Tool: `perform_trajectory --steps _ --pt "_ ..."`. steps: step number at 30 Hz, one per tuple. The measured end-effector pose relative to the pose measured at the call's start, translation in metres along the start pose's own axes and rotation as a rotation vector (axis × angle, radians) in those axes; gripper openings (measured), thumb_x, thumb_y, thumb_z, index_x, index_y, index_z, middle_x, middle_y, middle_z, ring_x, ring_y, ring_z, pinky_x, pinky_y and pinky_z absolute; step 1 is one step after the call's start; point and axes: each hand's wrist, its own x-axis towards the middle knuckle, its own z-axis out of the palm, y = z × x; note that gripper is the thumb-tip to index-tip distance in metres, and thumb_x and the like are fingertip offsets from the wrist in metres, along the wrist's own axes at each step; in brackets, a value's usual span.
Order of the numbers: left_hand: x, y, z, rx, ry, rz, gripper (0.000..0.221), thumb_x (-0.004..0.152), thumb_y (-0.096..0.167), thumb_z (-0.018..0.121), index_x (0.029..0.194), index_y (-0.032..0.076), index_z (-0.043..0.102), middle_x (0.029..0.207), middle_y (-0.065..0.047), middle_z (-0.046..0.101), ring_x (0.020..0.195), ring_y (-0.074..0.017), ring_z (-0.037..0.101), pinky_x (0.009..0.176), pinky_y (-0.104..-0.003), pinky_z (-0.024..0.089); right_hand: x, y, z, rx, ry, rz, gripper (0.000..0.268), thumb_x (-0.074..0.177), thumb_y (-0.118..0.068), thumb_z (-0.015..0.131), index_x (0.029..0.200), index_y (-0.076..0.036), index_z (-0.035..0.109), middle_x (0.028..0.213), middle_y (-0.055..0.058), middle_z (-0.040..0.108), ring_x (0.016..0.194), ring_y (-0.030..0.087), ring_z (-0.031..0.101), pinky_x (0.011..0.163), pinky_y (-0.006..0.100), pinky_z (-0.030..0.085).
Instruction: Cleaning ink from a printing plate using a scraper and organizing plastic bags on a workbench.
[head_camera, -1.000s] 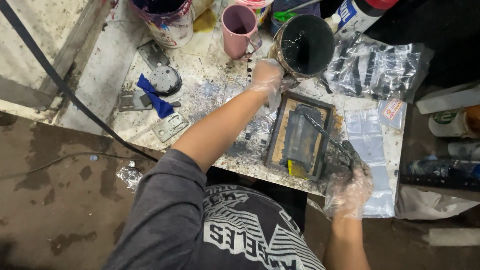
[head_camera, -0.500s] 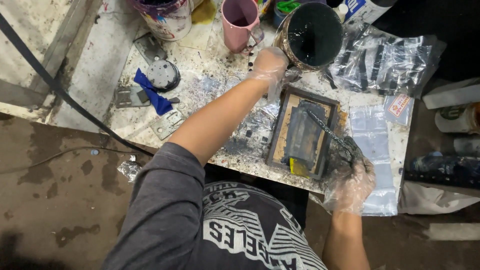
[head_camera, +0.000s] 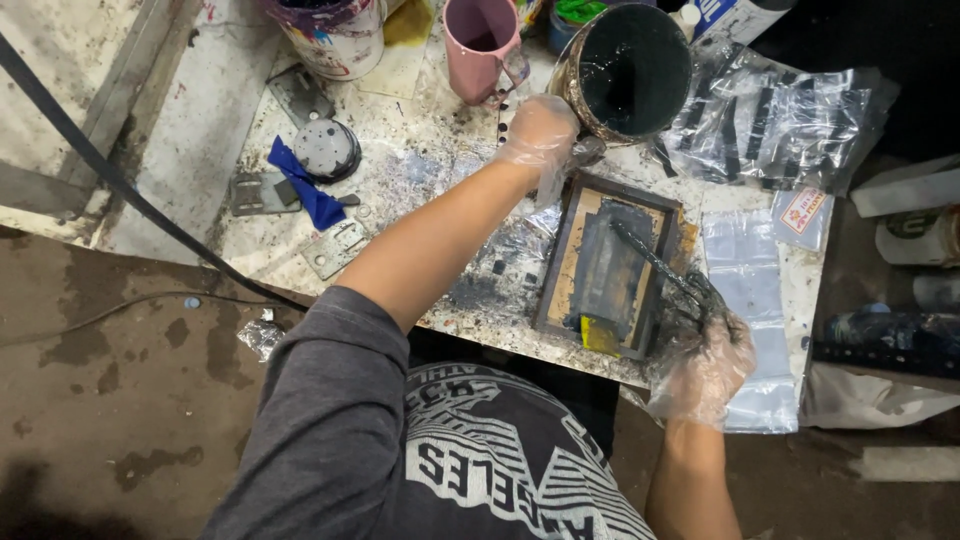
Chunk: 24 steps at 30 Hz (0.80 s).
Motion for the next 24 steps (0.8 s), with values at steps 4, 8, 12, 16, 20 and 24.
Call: perform_trajectory --steps 4,8,12,16,20,24 --pt "0.003 0.001 -0.001 0.008 -0.038 -0.021 0.004 0.082 0.013 0.073 0.080 0.011 0.076 0.080 -0.004 0.069 0.073 -0.0224 0.067 0.059 -0.034 0.056 -0.003 -0.007 0.009 -0.219 0.111 0.051 0.015 0.100 0.001 0.060 0.113 -0.006 0.062 0.079 -0.001 0.063 0.052 0.008 0.057 0.042 0.020 0.051" --pt "0.006 0.002 0.006 -0.132 -0.036 -0.087 0.011 0.079 0.003 0.065 0.077 0.006 0.075 0.076 -0.005 0.068 0.066 -0.0233 0.068 0.053 -0.034 0.058 0.012 0.005 -0.005 -0.133 0.015 -0.017 0.017 0.098 0.004 0.061 0.110 -0.007 0.063 0.087 0.003 0.068 0.061 0.010 0.063 0.049 0.020 0.055" --pt "0.008 0.003 0.015 -0.062 0.056 -0.036 0.008 0.074 0.004 0.069 0.070 0.011 0.072 0.073 -0.003 0.065 0.064 -0.0237 0.065 0.047 -0.035 0.053 0.002 -0.003 0.006 -0.230 0.053 -0.018 0.016 0.100 0.000 0.062 0.114 -0.008 0.063 0.094 0.001 0.070 0.068 0.010 0.066 0.052 0.021 0.057" --pt "0.004 0.001 -0.001 -0.045 -0.065 -0.014 0.010 0.080 0.006 0.070 0.073 0.012 0.073 0.075 -0.002 0.065 0.066 -0.0216 0.065 0.050 -0.033 0.054 0.028 0.011 -0.022 -0.047 -0.054 -0.027 0.033 0.090 0.003 0.069 0.122 -0.002 0.062 0.091 0.004 0.071 0.065 0.011 0.066 0.051 0.021 0.058" --pt "0.007 0.000 0.013 -0.126 0.019 -0.027 0.010 0.078 0.001 0.066 0.076 0.006 0.074 0.078 -0.006 0.068 0.068 -0.0244 0.067 0.056 -0.033 0.056 0.029 0.013 -0.025 -0.052 -0.080 -0.022 0.032 0.091 0.001 0.070 0.122 -0.004 0.061 0.090 0.002 0.070 0.061 0.008 0.064 0.048 0.019 0.056" --pt "0.025 0.003 0.061 -0.182 0.133 -0.057 0.014 0.068 -0.001 0.063 0.071 0.008 0.074 0.074 -0.003 0.067 0.064 -0.0226 0.066 0.050 -0.030 0.053 0.012 0.002 -0.005 -0.222 0.010 -0.032 0.021 0.095 -0.004 0.070 0.115 -0.008 0.063 0.090 -0.003 0.069 0.061 0.006 0.062 0.047 0.018 0.055"
